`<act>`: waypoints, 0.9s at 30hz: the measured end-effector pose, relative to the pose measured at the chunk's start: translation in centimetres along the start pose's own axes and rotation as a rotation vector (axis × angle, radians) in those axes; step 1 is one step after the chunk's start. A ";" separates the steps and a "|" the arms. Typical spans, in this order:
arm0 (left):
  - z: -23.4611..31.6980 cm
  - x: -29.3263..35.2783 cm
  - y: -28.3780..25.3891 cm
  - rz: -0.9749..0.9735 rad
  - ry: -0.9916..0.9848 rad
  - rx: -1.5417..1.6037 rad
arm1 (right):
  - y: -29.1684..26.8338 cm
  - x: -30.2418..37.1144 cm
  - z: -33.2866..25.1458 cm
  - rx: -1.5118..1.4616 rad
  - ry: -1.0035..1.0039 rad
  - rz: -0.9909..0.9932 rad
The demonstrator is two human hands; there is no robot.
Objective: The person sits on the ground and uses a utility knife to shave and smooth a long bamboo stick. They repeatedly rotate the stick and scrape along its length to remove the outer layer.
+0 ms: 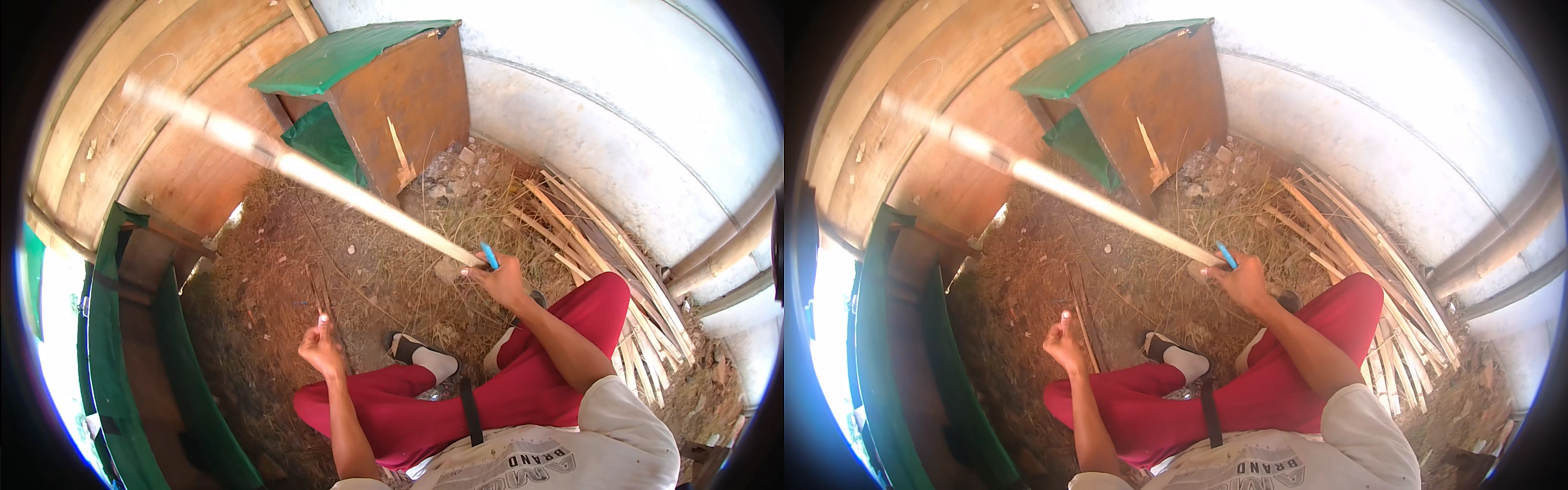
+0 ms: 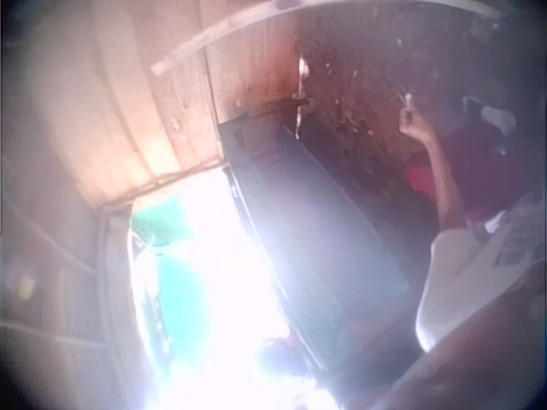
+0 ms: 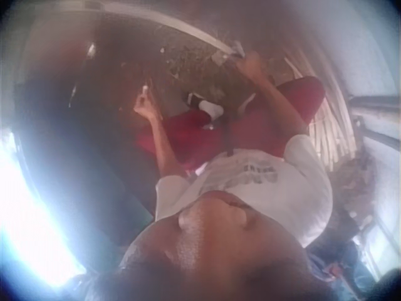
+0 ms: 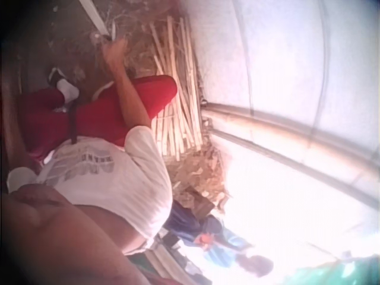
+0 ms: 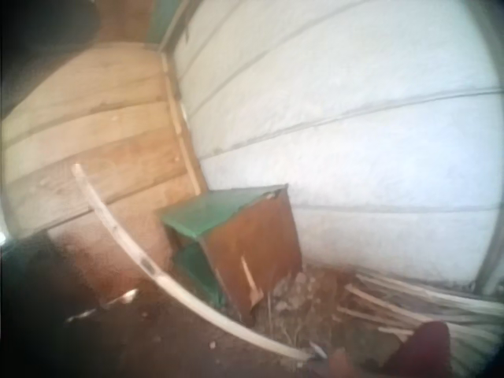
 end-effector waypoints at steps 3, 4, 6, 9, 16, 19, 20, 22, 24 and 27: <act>-2.1 -0.6 -0.1 0.040 0.227 -0.052 | 0.2 0.0 -1.7 -0.106 -0.097 0.066; 1.2 1.9 2.1 -0.022 0.261 -0.126 | -0.3 -0.2 -1.3 -0.124 -0.128 0.103; 4.2 5.7 6.5 -0.204 0.370 -0.127 | -0.1 -0.5 -0.7 -0.178 -0.189 0.153; 4.5 10.3 12.0 -0.455 0.666 -0.158 | 1.4 0.4 -2.9 -0.210 -0.036 0.010; 2.7 16.7 18.8 -0.939 0.222 -0.039 | -0.5 0.6 -3.2 -0.220 0.008 0.167; 1.9 17.8 18.0 -0.970 0.078 0.069 | -0.6 0.7 -3.5 -0.285 -0.024 0.179; 1.6 18.2 17.5 -0.975 0.047 0.085 | -0.5 0.9 -3.6 -0.251 -0.022 0.151; 0.1 19.3 16.5 -0.991 -0.144 0.200 | -0.3 1.1 -3.7 -0.182 -0.021 0.095; -0.9 20.1 15.0 -0.976 -0.292 0.286 | 0.3 1.2 -3.7 -0.032 -0.086 0.030; -1.1 20.8 13.1 -0.962 -0.445 0.400 | 0.9 1.6 -2.2 -0.064 -0.054 -0.074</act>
Point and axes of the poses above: each hand's wrist, its own x-axis away from the middle knuckle, its own y-axis out of the palm, z = x × y, the point moved 8 cm from there along -x, towards the middle knuckle, and after that the axes turned 7 degrees about -x, right-handed, at the moved point
